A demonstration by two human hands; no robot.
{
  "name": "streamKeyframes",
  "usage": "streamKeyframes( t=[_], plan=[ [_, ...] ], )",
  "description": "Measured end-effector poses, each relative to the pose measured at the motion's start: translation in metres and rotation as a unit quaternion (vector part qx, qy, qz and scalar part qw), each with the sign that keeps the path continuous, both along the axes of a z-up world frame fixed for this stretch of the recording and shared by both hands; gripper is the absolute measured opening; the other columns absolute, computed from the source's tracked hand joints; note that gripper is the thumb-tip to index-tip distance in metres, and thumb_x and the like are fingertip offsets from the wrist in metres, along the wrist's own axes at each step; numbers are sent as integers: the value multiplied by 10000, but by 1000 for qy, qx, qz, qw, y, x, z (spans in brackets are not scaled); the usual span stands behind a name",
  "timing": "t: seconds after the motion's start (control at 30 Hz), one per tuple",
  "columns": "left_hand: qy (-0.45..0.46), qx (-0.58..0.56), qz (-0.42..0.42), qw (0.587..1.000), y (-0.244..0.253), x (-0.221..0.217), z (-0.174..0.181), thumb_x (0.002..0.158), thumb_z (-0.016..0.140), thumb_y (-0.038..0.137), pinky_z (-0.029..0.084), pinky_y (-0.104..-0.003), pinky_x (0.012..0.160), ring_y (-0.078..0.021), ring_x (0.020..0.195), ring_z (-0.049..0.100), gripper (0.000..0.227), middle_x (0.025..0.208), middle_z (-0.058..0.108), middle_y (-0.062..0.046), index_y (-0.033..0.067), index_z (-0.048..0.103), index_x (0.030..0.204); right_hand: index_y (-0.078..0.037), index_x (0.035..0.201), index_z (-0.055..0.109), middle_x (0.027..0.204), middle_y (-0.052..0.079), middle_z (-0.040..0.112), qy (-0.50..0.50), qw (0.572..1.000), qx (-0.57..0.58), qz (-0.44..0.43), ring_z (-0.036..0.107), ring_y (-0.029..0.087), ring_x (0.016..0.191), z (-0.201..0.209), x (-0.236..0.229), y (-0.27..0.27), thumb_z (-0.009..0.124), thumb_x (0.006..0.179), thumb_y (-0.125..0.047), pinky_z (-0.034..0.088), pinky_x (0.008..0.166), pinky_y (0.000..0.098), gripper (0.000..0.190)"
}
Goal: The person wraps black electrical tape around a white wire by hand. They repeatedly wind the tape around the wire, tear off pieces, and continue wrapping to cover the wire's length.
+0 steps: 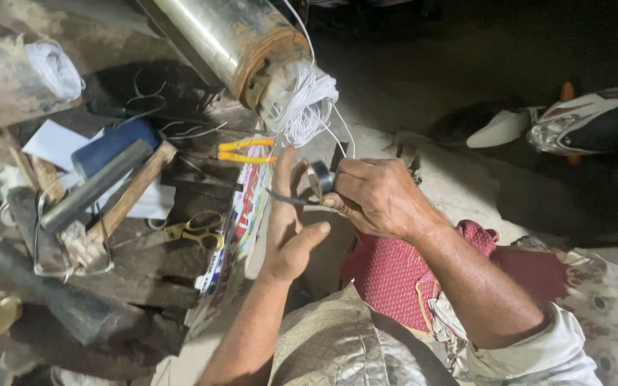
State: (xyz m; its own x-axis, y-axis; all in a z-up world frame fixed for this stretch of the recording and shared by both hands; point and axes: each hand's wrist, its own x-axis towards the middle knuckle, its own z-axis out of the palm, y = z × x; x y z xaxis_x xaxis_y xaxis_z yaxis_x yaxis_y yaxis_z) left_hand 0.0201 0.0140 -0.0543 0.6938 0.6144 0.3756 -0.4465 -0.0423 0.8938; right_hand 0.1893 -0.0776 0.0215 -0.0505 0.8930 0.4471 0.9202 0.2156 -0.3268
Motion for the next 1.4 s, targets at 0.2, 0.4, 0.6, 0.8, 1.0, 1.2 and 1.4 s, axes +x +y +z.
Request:
streamKeyframes(
  t=[0.2,0.4,0.6,0.8,1.0,1.2,1.4],
  plan=[
    [1,13,-27,1000,13,-3,-26,863,612,3,391,-389,1243,-245,1522,387,673,1648,336,-131,38,523,1530,-56,669,622,626,74,589,-1,995,-81,-66,609,270,534,4,-9,11,787,897,-254,458,465,438,344],
    [1,27,-57,998,12,-3,-39,916,626,-7,466,-352,1104,-238,1312,570,536,1499,529,-144,21,553,1446,-24,765,652,711,84,624,63,990,-76,-99,621,251,577,9,-19,7,766,887,-167,492,511,410,221],
    [15,146,14,989,26,7,-27,988,676,143,561,-345,1005,-259,1157,694,309,1286,682,-135,59,650,1284,41,1083,629,1030,166,657,187,976,-102,-53,701,320,848,19,-19,-17,684,927,-39,559,682,403,184],
    [42,187,118,974,12,4,-24,979,734,194,551,-347,966,-256,1093,690,261,1177,704,-133,23,705,1175,26,1122,638,1155,191,673,147,987,-55,-19,703,366,1031,10,-16,-21,706,913,-4,586,843,403,223],
    [47,117,121,985,-3,-3,-31,1028,717,217,551,-273,829,-170,958,681,264,1107,709,-113,-14,687,1152,-16,1130,673,1086,137,706,217,972,-70,-55,731,308,976,2,-16,-17,708,880,23,589,807,376,255],
    [-10,-236,-13,972,-28,-1,-41,950,721,237,505,-291,582,-145,684,629,244,915,698,-83,1,724,1014,-58,1073,716,1051,85,726,222,974,-23,22,746,242,1020,-13,-10,-13,697,862,94,615,838,349,261],
    [4,-331,-21,943,-30,6,-49,1045,688,361,362,-256,395,-110,449,476,406,590,535,-7,3,661,858,-14,1094,689,1127,136,689,171,983,21,61,725,281,1004,-22,-3,-13,795,816,10,627,793,363,298]
  ],
)
